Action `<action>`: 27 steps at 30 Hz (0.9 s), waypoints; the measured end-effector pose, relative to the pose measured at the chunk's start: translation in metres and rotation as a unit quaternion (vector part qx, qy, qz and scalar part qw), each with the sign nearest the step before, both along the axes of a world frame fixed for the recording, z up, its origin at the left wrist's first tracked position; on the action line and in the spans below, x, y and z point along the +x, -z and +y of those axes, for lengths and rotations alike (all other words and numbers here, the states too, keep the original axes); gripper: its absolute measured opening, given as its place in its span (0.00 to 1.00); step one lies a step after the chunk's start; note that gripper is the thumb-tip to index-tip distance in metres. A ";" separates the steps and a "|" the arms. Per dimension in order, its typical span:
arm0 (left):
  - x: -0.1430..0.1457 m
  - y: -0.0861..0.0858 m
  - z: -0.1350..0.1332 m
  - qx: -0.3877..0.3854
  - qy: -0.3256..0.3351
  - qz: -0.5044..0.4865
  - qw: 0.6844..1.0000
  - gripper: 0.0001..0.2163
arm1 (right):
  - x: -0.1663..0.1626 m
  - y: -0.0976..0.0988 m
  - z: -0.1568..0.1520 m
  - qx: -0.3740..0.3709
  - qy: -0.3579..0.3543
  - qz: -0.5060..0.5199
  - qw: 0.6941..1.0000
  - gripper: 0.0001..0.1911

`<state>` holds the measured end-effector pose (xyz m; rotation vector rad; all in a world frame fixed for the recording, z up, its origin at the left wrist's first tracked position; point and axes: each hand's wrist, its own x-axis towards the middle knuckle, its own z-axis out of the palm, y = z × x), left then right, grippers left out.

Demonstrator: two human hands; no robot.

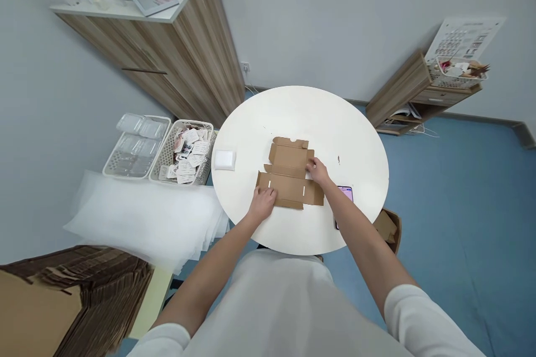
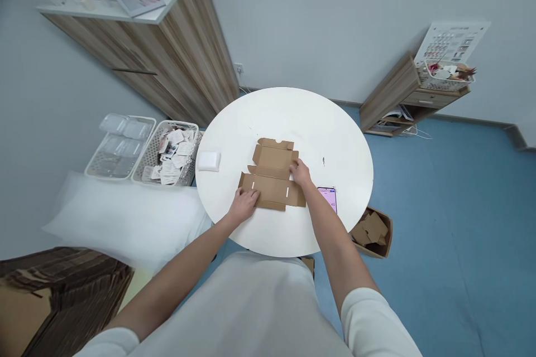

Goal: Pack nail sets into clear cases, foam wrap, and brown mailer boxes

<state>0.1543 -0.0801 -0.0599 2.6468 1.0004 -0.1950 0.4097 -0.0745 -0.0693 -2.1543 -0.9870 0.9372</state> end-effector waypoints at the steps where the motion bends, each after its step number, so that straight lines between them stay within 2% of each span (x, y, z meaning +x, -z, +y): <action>1: 0.000 0.001 -0.002 0.000 0.000 -0.003 1.000 0.18 | -0.002 0.003 0.002 0.007 -0.003 -0.002 1.000 0.18; 4: -0.002 0.002 -0.010 -0.006 -0.003 -0.008 1.000 0.17 | -0.012 0.009 -0.004 0.009 -0.001 -0.002 1.000 0.14; 6: -0.005 0.001 -0.016 -0.010 -0.002 -0.013 1.000 0.20 | -0.019 0.010 -0.015 0.012 -0.005 -0.006 1.000 0.15; 10: -0.010 -0.005 -0.023 0.016 0.015 -0.025 0.999 0.33 | -0.030 0.006 -0.039 0.028 -0.035 -0.016 0.999 0.14; 15: -0.003 -0.011 -0.013 0.040 0.033 0.004 0.999 0.50 | -0.037 -0.005 -0.056 0.037 -0.079 -0.032 0.996 0.15; 19: 0.001 -0.009 -0.009 0.043 0.049 0.030 0.997 0.50 | -0.041 -0.012 -0.064 0.016 -0.120 -0.061 0.991 0.17; 21: 0.001 -0.008 -0.010 0.040 0.053 0.034 0.997 0.48 | -0.044 -0.016 -0.071 0.000 -0.134 -0.113 0.985 0.19; 24: 0.000 -0.007 -0.013 0.038 0.054 0.034 0.997 0.47 | -0.052 -0.020 -0.084 0.003 -0.176 -0.248 0.953 0.30; 27: 0.000 -0.007 -0.014 0.038 0.053 0.029 0.997 0.46 | -0.064 -0.021 -0.096 0.029 -0.333 -0.313 0.889 0.48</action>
